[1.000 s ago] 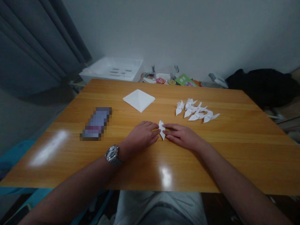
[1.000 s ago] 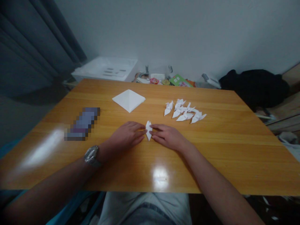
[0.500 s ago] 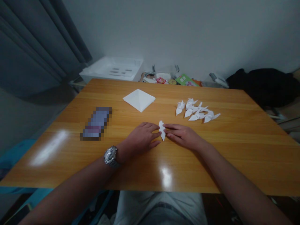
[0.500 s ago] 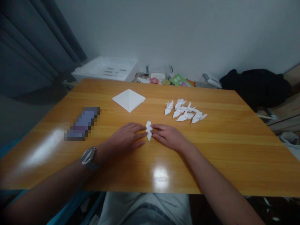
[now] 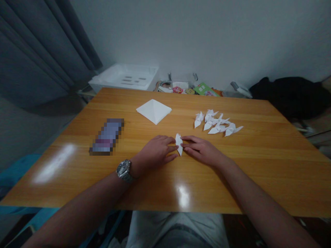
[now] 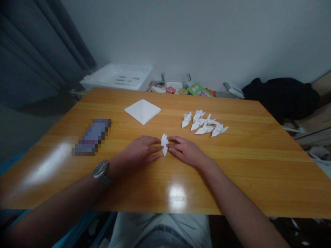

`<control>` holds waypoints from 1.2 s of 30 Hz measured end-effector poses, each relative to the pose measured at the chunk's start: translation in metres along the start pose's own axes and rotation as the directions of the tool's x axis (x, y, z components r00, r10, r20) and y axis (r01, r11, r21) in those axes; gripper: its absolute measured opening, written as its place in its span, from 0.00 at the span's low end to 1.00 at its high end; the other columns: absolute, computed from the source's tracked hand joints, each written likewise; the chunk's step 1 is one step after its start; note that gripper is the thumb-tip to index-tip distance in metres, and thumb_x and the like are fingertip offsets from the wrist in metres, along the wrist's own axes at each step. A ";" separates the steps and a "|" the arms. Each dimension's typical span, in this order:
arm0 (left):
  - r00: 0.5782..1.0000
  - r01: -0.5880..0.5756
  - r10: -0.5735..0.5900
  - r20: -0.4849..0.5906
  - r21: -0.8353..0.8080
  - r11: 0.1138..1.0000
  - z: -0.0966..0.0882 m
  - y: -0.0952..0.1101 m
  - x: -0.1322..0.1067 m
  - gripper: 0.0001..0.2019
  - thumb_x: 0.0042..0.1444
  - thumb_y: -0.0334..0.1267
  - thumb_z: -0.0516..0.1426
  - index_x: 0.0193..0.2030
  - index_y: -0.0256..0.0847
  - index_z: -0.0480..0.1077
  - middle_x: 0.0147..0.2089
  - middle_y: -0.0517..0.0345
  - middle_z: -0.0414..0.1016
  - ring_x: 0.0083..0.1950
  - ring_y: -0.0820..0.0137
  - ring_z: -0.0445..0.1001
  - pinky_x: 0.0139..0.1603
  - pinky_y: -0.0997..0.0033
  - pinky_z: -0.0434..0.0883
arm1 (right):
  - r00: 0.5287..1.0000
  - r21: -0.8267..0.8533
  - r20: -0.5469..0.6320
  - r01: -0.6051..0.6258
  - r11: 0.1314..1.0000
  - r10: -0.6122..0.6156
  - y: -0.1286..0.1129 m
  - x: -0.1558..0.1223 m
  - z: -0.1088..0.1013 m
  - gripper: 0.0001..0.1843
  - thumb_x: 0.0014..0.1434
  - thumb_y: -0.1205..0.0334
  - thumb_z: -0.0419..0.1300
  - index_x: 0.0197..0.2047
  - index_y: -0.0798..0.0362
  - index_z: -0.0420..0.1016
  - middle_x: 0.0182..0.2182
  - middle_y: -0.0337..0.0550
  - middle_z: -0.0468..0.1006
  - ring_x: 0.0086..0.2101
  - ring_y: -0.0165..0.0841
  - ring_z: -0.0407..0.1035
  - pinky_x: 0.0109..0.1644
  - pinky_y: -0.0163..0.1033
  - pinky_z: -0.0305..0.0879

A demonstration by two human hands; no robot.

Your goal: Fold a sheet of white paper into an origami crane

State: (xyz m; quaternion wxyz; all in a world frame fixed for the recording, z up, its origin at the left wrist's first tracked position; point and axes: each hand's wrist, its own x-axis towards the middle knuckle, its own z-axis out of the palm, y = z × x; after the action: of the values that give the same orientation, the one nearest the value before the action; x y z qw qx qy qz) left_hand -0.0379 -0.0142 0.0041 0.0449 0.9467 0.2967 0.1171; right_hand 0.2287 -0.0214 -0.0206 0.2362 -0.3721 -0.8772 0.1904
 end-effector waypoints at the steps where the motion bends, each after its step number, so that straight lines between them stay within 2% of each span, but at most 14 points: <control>1: 1.000 0.007 -0.007 -0.001 0.002 1.000 -0.001 0.000 0.000 0.17 0.70 0.48 0.54 0.58 0.45 0.76 0.57 0.49 0.76 0.55 0.59 0.74 0.57 0.57 0.70 | 1.000 0.000 -0.002 -0.001 1.000 0.001 0.000 0.000 0.000 0.16 0.71 0.59 0.56 0.56 0.46 0.81 0.62 0.51 0.75 0.58 0.42 0.73 0.63 0.54 0.71; 8: 1.000 0.028 -0.028 0.010 -0.014 1.000 -0.003 0.004 0.002 0.19 0.70 0.50 0.54 0.61 0.46 0.73 0.56 0.50 0.75 0.52 0.60 0.75 0.53 0.59 0.72 | 1.000 -0.023 0.005 0.018 1.000 -0.018 -0.004 0.003 0.000 0.17 0.72 0.59 0.54 0.58 0.48 0.79 0.61 0.51 0.74 0.58 0.41 0.72 0.63 0.52 0.70; 13: 0.998 0.058 -0.058 0.025 -0.007 0.998 -0.005 0.006 0.002 0.18 0.69 0.51 0.55 0.59 0.46 0.74 0.56 0.49 0.74 0.52 0.60 0.75 0.52 0.60 0.73 | 1.000 -0.032 -0.007 0.029 0.999 -0.029 -0.007 0.006 0.000 0.17 0.72 0.59 0.54 0.59 0.48 0.78 0.60 0.52 0.74 0.58 0.41 0.71 0.63 0.52 0.70; 16: 0.998 0.052 -0.051 0.036 -0.030 0.998 -0.006 0.005 0.003 0.18 0.68 0.50 0.56 0.58 0.44 0.73 0.57 0.48 0.74 0.53 0.59 0.75 0.53 0.59 0.73 | 0.999 -0.048 -0.040 0.021 0.999 -0.023 -0.007 0.006 0.000 0.17 0.72 0.57 0.55 0.58 0.50 0.78 0.58 0.54 0.74 0.58 0.42 0.70 0.63 0.53 0.70; 21: 1.000 0.016 -0.015 0.015 -0.062 0.998 -0.002 0.001 0.004 0.15 0.67 0.47 0.58 0.55 0.41 0.72 0.57 0.48 0.75 0.56 0.58 0.74 0.56 0.57 0.72 | 0.994 -0.050 -0.105 -0.001 0.999 -0.004 -0.002 0.007 0.003 0.20 0.72 0.59 0.54 0.64 0.51 0.73 0.61 0.55 0.74 0.61 0.42 0.68 0.66 0.55 0.66; 24: 1.000 0.018 -0.017 0.024 -0.077 0.997 0.001 0.000 0.005 0.13 0.68 0.46 0.57 0.52 0.40 0.72 0.55 0.48 0.76 0.56 0.58 0.75 0.56 0.58 0.71 | 0.995 -0.068 -0.101 0.006 0.998 -0.013 0.003 0.007 0.006 0.19 0.73 0.62 0.53 0.62 0.51 0.75 0.60 0.53 0.75 0.61 0.42 0.68 0.66 0.55 0.66; 28: 0.999 0.038 -0.035 0.036 -0.093 0.995 0.001 0.000 0.007 0.13 0.69 0.45 0.57 0.53 0.39 0.71 0.54 0.49 0.77 0.54 0.59 0.75 0.55 0.59 0.71 | 0.997 -0.059 -0.076 0.026 0.998 -0.030 0.006 0.007 0.009 0.17 0.72 0.63 0.54 0.60 0.51 0.76 0.56 0.51 0.78 0.56 0.41 0.72 0.62 0.53 0.70; 36: 0.998 0.064 -0.064 0.006 -0.063 0.996 0.005 -0.001 0.008 0.12 0.70 0.44 0.55 0.53 0.40 0.71 0.50 0.51 0.78 0.51 0.60 0.76 0.53 0.60 0.70 | 0.997 -0.082 -0.059 0.052 0.995 -0.057 0.003 0.007 0.009 0.16 0.69 0.66 0.57 0.57 0.51 0.78 0.53 0.53 0.78 0.53 0.43 0.72 0.58 0.53 0.72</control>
State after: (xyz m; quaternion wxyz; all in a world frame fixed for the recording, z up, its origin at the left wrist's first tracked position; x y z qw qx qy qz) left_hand -0.0306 -0.0093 0.0004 0.0790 0.9351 0.3228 0.1230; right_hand 0.2213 -0.0159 -0.0272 0.2527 -0.3631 -0.8863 0.1369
